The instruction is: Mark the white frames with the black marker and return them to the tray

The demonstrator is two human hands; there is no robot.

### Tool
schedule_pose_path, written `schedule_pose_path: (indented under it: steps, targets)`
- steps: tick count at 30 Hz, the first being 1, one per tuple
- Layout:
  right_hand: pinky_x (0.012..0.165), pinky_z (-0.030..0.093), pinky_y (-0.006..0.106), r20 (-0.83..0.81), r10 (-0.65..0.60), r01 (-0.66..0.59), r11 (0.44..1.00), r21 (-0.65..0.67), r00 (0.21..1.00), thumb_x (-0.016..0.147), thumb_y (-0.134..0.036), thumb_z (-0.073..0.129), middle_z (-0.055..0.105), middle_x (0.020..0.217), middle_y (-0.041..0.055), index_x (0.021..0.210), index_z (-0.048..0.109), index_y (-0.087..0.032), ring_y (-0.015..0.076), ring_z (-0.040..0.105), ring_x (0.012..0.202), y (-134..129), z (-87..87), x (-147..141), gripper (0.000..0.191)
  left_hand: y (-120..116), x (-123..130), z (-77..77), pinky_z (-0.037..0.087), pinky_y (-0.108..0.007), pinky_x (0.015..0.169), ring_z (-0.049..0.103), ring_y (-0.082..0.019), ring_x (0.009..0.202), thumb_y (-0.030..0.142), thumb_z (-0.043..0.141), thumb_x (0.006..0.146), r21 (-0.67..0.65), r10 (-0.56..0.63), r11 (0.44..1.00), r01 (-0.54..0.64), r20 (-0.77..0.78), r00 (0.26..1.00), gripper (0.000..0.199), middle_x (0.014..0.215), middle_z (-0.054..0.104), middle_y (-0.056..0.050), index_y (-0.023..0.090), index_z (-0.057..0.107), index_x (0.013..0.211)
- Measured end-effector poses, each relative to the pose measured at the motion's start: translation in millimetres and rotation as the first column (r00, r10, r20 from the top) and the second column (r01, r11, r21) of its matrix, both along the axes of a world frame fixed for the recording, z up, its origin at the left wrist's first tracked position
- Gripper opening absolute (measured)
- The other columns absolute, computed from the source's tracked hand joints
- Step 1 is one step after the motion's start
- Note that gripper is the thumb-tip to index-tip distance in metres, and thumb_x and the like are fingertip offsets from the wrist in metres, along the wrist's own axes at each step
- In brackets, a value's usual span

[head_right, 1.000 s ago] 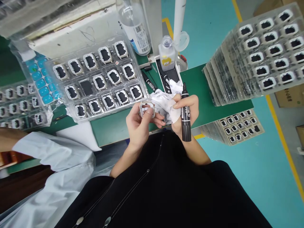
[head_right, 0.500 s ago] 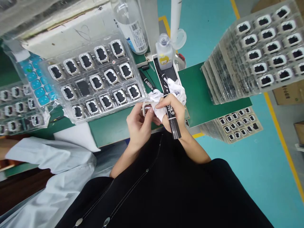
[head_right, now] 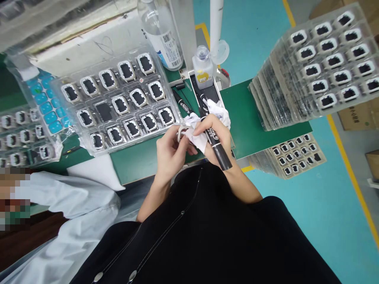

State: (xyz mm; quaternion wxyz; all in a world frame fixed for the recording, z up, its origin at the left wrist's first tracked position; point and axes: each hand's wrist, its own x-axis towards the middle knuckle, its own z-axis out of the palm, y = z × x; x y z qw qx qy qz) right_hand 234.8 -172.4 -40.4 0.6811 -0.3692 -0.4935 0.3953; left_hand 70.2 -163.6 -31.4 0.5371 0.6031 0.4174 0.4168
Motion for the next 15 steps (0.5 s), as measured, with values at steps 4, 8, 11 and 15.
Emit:
schedule_pose_path:
  steps: [4,8,11,15]
  targets:
    - [0.053,0.047,0.033,-0.067,-0.056,0.056,0.998,-0.002,0.996,0.096,-0.054,0.101,0.072,0.079,-0.0087,0.099,0.066,-0.035,0.0156,0.058,0.055,2,-7.9,10,0.04,1,5,1.6,0.058,-0.028,0.049,0.077,-0.018,0.05,0.069,0.084,0.11,-0.21,-0.008,0.976,0.054,0.212,0.977,0.046,0.076,0.084,0.002,0.025,0.072,0.111]
    - [0.049,0.041,0.032,-0.103,-0.078,0.071,0.995,-0.069,0.992,0.097,-0.054,0.1,0.07,0.08,-0.0086,0.097,0.063,-0.034,0.0136,0.05,0.051,1,-9.0,11,0.042,1,6,10.7,0.059,-0.029,0.047,0.076,-0.02,0.049,0.071,0.095,0.101,-0.3,0.01,0.949,0.096,0.333,0.943,0.052,0.071,0.081,0.003,0.025,0.07,0.107]
    - [0.054,0.043,0.031,-0.124,-0.125,0.114,0.989,-0.094,0.984,0.096,-0.054,0.102,0.069,0.081,-0.0077,0.096,0.062,-0.032,0.0133,0.054,0.057,0,-10.9,7,0.045,0,5,17.1,0.061,-0.03,0.049,0.076,-0.02,0.049,0.071,0.098,0.097,-0.357,0.013,0.927,0.118,0.343,0.939,0.054,0.069,0.079,0.004,0.026,0.07,0.105]
    - [0.06,0.044,0.032,-0.028,-0.144,0.14,0.982,-0.126,0.989,0.097,-0.062,0.098,0.071,0.09,-0.0049,0.099,0.06,-0.032,0.0155,0.06,0.069,-2,-17.2,7,0.049,-1,4,18.2,0.061,-0.031,0.049,0.073,-0.019,0.048,0.075,0.098,0.095,-0.356,0.002,0.926,0.122,0.331,0.944,0.057,0.069,0.078,0.004,0.026,0.069,0.106]
